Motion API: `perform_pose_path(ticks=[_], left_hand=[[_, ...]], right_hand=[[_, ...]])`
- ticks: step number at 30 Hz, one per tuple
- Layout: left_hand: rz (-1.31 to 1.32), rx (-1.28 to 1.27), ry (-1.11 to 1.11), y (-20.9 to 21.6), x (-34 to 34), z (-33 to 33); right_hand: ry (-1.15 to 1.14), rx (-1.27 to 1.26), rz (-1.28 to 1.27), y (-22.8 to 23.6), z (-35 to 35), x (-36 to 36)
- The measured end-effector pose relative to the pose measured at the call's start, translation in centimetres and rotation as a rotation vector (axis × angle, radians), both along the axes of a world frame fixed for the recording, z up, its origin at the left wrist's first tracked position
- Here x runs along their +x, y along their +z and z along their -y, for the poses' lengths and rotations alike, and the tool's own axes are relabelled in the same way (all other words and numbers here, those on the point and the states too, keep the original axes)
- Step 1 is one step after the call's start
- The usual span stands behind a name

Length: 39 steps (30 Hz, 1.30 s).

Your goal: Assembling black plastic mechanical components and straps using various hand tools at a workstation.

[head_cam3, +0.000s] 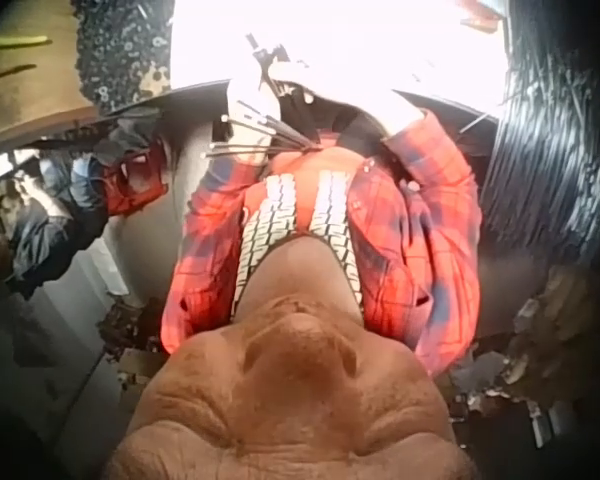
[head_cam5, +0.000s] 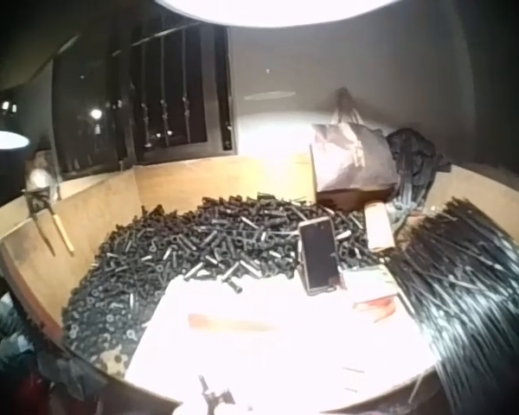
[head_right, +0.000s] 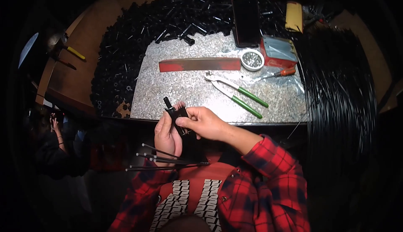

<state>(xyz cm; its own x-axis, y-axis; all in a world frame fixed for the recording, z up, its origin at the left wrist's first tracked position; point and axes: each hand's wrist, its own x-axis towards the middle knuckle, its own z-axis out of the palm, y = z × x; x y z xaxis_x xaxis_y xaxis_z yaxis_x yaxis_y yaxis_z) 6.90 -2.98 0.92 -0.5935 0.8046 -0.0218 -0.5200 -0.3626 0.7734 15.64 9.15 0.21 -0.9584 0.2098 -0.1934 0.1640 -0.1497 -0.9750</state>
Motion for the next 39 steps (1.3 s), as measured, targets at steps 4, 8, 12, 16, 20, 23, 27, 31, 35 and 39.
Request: perform_pose_path(ticks=[4,8,12,16,20,23,27,31,35,39], left_hand=[[-0.082,0.000,0.009,-0.6,-0.4,-0.1],[-0.039,0.012,-0.058,-0.3,-0.8,-0.5],[0.002,0.061,-0.136,-1.0,-1.5,-0.7],[0.088,0.119,-0.215,-1.8,-2.8,0.1],[0.206,0.143,-0.268,-1.5,-3.0,0.1],[0.174,0.180,-0.299,-1.3,-3.1,0.0],[0.120,0.167,-0.304,-1.2,-3.1,0.2],[0.097,0.165,-0.284,-1.3,-3.0,0.5],[0.070,0.159,-0.270,-1.3,-3.0,0.3],[0.059,0.144,-0.277,-1.2,-2.8,0.3]], right_hand=[[-0.155,0.323,-0.133,0.7,1.5,0.3],[-0.123,0.526,-0.026,2.5,1.2,0.4],[-0.005,0.529,0.233,4.1,-0.4,0.5],[0.365,0.788,0.019,6.4,-4.9,0.3],[-0.043,1.118,0.068,9.9,-9.6,-3.9],[-0.268,1.368,-0.042,7.9,-13.8,-8.8],[-0.308,1.502,-0.075,3.6,-17.7,-13.7],[-0.311,1.574,0.066,1.8,-17.8,-16.0],[-0.251,1.632,0.212,2.4,-17.8,-15.0],[-0.141,1.352,0.265,5.3,-15.4,-12.7]])
